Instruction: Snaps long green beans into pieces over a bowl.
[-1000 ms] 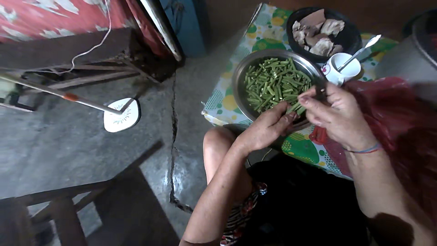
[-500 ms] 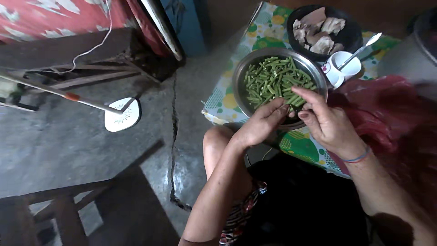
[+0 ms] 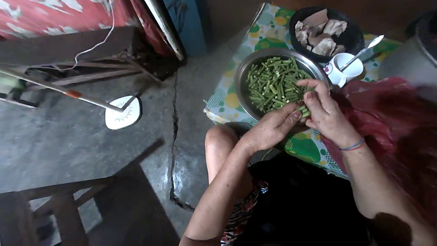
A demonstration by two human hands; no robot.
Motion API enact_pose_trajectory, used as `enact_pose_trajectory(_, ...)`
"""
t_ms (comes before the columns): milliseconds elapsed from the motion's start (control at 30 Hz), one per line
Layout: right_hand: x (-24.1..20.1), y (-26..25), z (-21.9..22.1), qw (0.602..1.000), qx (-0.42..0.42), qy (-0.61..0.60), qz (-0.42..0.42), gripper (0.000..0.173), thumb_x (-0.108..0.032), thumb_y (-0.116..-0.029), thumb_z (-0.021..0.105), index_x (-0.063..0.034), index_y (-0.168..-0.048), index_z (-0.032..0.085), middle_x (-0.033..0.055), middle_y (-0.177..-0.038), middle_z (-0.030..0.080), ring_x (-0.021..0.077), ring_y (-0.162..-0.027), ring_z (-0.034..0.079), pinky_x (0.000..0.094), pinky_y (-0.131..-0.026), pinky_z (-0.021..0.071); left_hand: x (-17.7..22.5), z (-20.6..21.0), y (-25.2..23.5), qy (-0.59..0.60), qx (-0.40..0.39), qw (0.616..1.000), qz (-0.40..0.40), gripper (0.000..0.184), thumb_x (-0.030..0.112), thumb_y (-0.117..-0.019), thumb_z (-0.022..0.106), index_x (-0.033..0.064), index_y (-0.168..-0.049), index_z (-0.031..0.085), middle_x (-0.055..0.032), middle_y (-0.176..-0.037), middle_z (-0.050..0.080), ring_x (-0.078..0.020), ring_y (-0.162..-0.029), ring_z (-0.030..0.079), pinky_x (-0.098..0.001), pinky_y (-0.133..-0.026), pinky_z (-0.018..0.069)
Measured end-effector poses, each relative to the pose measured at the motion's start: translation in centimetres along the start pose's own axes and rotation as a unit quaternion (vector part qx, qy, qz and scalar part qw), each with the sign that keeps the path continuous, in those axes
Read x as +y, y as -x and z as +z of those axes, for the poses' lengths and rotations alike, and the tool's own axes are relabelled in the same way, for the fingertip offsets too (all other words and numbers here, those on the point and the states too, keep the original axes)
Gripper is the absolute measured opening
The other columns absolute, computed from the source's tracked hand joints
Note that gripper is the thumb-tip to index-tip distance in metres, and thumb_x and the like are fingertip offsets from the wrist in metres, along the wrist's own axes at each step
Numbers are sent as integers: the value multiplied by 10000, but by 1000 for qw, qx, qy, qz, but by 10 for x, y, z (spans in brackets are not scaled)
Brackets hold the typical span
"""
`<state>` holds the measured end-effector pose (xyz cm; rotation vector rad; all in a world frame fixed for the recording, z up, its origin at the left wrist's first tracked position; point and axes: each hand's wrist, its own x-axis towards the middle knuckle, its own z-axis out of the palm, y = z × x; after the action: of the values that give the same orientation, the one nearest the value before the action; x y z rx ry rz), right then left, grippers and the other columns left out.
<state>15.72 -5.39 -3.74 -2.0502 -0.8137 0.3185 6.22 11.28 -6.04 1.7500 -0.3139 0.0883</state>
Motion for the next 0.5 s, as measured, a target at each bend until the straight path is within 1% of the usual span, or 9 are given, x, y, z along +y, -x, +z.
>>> enact_pose_trajectory(67,-1,2,-1,1000,-3,-4,-23,493,-392,-1076,426,-160,-1510,405,-2,-873,602,26,-564,530,199,-473,467,-1,-4,0,7,20,999,-27,290,172,-1090,360,-6,-1118,587,-19,-787,522,-64,-656,490,-236,-609,439)
enact_pose_trajectory(133,0,2,-2,997,22,54,-53,469,-394,-1045,528,-126,-1430,512,0,-864,598,47,-604,537,227,-522,479,-1,-7,2,24,65,996,-56,309,197,-1099,342,3,-1124,582,-19,-741,493,-79,-600,470,-247,-555,430)
enact_pose_trajectory(167,0,2,-4,992,41,109,-52,439,-393,-1026,583,-115,-1365,569,33,-887,623,100,-646,559,297,-573,496,0,-9,3,44,105,991,-75,325,211,-1103,334,10,-1145,586,-15,-729,493,-81,-578,461,-247,-535,426)
enact_pose_trajectory(200,-1,0,-7,984,56,164,-39,437,-379,-1008,635,-94,-1338,599,105,-930,658,205,-706,601,418,-635,516,-1,-11,4,78,158,980,-91,333,218,-1104,316,23,-1150,582,2,-701,467,-72,-547,433,-234,-506,400)
enact_pose_trajectory(267,-1,-6,-12,966,50,252,15,506,-363,-987,685,-79,-1387,559,241,-1022,673,425,-814,649,636,-701,501,-5,-17,5,173,296,934,-100,322,202,-1102,291,46,-1117,572,53,-635,427,-34,-492,388,-191,-471,368)
enact_pose_trajectory(300,-1,-9,-15,957,27,284,44,576,-376,-973,703,-92,-1437,512,286,-1059,669,502,-862,655,700,-716,489,-6,-21,4,224,364,899,-94,308,193,-1104,274,71,-1076,556,75,-614,417,-20,-485,383,-181,-472,364)
enact_pose_trajectory(333,-2,-12,-17,950,-2,304,68,637,-382,-958,723,-112,-1477,472,305,-1086,666,539,-900,654,729,-736,486,-6,-26,4,269,418,864,-86,302,203,-1110,262,101,-1044,539,84,-611,413,-17,-482,385,-177,-473,369)
enact_pose_trajectory(400,-4,-20,-12,943,-49,318,91,666,-361,-955,731,-132,-1515,451,305,-1150,659,545,-972,649,731,-802,483,-2,-33,5,331,494,799,-89,311,233,-1120,254,131,-1034,535,75,-616,411,-39,-483,396,-189,-482,383)
enact_pose_trajectory(500,-10,-34,7,941,-90,318,70,589,-288,-986,700,-91,-1489,464,288,-1133,672,517,-969,668,693,-828,508,1,-36,5,380,539,744,-109,339,269,-1131,246,151,-1011,540,69,-622,436,-42,-478,421,-182,-478,406)
